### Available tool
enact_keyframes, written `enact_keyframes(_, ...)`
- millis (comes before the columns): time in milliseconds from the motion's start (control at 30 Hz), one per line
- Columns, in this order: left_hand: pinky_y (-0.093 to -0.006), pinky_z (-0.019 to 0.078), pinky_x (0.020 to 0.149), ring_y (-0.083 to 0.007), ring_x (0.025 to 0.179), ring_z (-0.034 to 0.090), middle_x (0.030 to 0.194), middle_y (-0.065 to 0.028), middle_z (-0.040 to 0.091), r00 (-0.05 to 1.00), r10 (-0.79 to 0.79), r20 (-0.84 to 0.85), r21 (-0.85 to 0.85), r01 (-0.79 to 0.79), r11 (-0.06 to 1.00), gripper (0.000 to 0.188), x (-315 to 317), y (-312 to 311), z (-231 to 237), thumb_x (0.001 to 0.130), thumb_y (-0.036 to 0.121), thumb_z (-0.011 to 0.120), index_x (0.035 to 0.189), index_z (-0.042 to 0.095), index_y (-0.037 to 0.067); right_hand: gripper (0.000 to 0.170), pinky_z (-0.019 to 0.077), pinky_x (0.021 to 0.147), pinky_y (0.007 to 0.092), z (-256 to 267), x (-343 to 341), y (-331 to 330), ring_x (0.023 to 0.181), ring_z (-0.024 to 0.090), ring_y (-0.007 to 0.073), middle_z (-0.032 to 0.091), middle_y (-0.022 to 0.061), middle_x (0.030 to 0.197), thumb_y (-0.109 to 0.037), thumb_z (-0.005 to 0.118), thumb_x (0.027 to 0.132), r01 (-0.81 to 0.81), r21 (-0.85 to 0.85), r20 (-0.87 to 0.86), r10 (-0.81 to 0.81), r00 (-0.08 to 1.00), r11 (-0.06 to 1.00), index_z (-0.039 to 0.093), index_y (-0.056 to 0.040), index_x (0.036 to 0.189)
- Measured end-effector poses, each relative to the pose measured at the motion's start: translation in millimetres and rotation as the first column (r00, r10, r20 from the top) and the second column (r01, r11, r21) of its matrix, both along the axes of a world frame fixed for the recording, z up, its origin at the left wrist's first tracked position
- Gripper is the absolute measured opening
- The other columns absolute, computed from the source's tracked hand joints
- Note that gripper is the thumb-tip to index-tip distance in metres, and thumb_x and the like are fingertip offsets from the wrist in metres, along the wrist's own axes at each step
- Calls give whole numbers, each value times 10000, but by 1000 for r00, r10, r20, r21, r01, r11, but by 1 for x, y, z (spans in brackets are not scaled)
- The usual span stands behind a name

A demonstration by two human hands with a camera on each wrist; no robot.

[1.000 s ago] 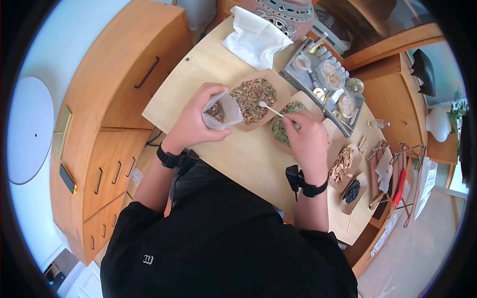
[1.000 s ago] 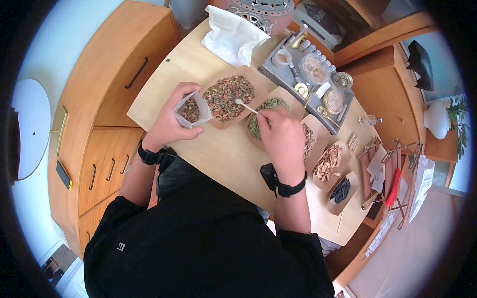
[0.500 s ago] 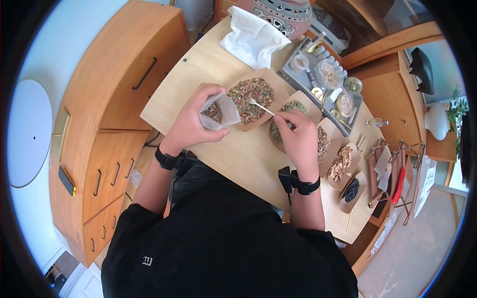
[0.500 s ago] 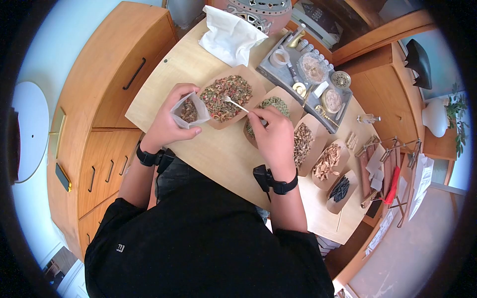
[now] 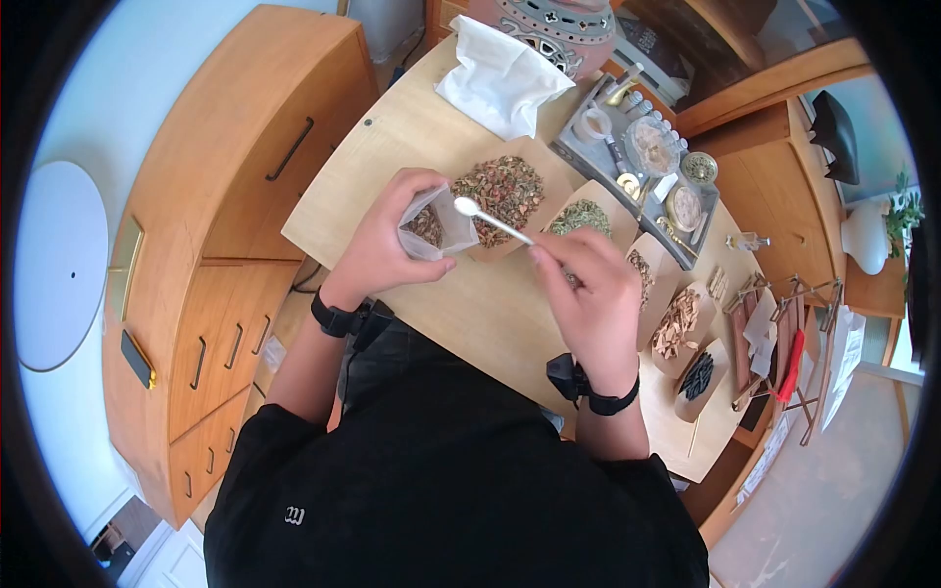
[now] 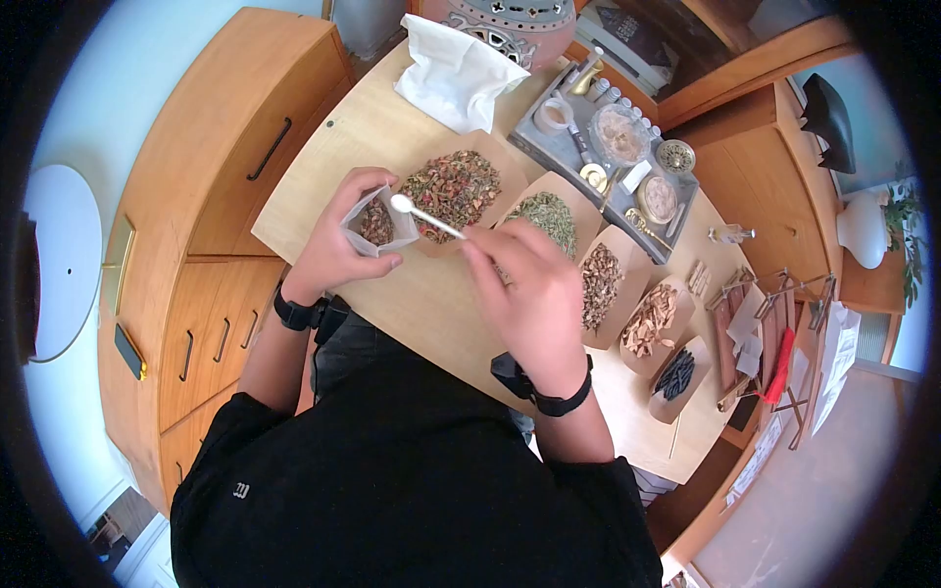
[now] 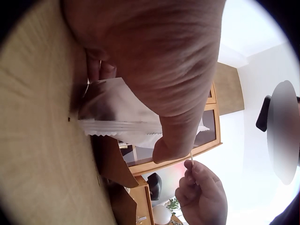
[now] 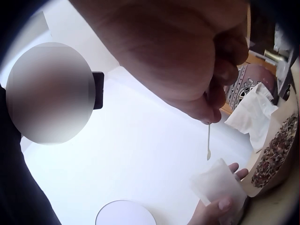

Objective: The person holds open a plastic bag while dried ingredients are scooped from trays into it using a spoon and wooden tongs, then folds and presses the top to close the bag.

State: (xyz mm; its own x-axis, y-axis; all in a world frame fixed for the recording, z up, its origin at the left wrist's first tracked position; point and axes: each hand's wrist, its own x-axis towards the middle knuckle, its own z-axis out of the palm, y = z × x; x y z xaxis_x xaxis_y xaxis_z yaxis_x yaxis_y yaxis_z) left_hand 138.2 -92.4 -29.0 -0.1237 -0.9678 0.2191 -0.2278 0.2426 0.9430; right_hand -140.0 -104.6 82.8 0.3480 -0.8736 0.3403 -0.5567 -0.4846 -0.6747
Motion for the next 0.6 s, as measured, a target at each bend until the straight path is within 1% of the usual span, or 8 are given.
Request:
enact_keyframes(67,-407,433,1236,-263,1440,565,1517,-104,563,1000,-3,22,-26,4,1000,897,1,0,0,721,119,933,1540,570,85,119,577,707,410,-2,-6,-9,789,745,322,758,136,938,-55,838,970,32,-12,13,-32,999,999,846,-19,1082)
enact_keyframes(133,-406,433,1234,-262,1437,565,1513,-104,563,1000,0,15,-31,0,1000,893,1,0,-1,723,125,933,1538,572,86,110,589,746,428,-5,-18,-23,819,754,345,766,137,958,-86,817,983,193,-21,-116,-194,974,981,843,-14,1063)
enact_keyframes(167,-406,434,1232,-261,1434,565,1510,-103,562,1000,0,9,-38,1,999,888,0,-1,-2,725,132,933,1536,573,86,110,589,746,428,-9,-26,-31,819,754,345,766,137,958,-86,817,983,197,-22,-117,-198,973,980,843,-14,1063)
enact_keyframes(233,-411,452,1224,-282,1419,589,1487,-117,586,1000,7,8,-35,-7,999,866,-1,-1,1,734,147,942,1517,580,69,124,595,768,437,-21,-38,-43,853,756,372,766,141,973,-128,798,992,174,-81,-336,-192,922,981,845,-25,1043)
enact_keyframes(267,-417,470,1215,-303,1404,613,1465,-132,610,1000,21,10,-30,-21,999,846,-1,-1,2,742,162,951,1498,587,52,127,593,775,459,-23,-39,-43,877,755,390,767,143,990,-144,791,989,191,-41,-376,-192,906,981,847,-37,1027)
enact_keyframes(367,-416,470,1215,-302,1403,613,1466,-132,612,1000,21,7,-39,-20,999,844,-1,0,2,742,160,950,1497,588,54,130,589,783,474,-35,-36,-47,880,753,395,762,149,973,-145,787,996,86,24,-290,-76,954,996,848,-36,1030)
enact_keyframes(467,-415,470,1214,-299,1402,613,1465,-130,613,1000,20,3,-41,-20,999,840,-1,0,2,741,159,949,1494,592,54,140,588,796,478,-41,-25,-45,881,752,399,768,158,975,-144,790,996,95,159,-226,-58,972,983,846,-21,1030)
enact_keyframes(600,-415,471,1213,-297,1402,613,1463,-130,615,1000,17,2,-37,-17,999,835,-1,0,2,740,161,947,1490,595,53,147,582,792,469,-45,-17,-44,864,749,396,768,169,968,-137,796,998,110,194,-197,-71,978,975,847,-9,1047)
